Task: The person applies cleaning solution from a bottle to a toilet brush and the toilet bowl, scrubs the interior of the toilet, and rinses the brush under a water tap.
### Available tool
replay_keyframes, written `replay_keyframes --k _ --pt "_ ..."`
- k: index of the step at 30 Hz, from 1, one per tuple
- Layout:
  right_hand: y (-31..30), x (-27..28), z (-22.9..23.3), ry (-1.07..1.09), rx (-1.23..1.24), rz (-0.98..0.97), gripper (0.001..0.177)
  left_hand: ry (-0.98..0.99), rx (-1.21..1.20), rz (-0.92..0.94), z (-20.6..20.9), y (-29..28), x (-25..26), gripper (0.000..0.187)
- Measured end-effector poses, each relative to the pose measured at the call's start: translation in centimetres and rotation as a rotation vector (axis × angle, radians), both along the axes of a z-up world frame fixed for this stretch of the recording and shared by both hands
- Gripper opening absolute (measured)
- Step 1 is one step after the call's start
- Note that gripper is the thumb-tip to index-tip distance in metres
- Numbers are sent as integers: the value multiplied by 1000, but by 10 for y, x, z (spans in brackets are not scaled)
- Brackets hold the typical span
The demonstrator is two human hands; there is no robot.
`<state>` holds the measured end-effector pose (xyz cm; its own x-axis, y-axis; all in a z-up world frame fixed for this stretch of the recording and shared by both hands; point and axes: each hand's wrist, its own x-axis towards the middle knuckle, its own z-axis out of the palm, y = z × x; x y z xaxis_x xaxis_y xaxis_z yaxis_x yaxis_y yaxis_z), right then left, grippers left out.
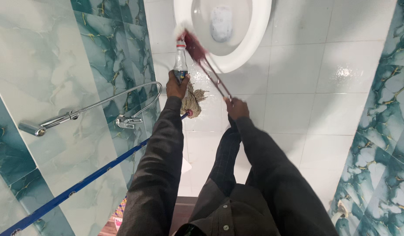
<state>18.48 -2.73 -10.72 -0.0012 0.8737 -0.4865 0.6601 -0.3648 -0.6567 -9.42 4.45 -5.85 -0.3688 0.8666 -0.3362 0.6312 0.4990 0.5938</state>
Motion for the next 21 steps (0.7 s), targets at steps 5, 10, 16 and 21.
replay_keyframes --k 5,10,16,21 --pt "38 -11 -6 55 -107 -104 55 -17 -20 44 11 25 -5 59" --pt "19 -1 3 50 -37 -56 58 -18 -102 87 21 47 -11 64" --pt "63 -20 -13 74 -118 -78 63 0 -42 28 22 62 -25 57" --pt "44 -29 -21 -20 -86 -64 66 62 34 -59 14 76 -29 60"
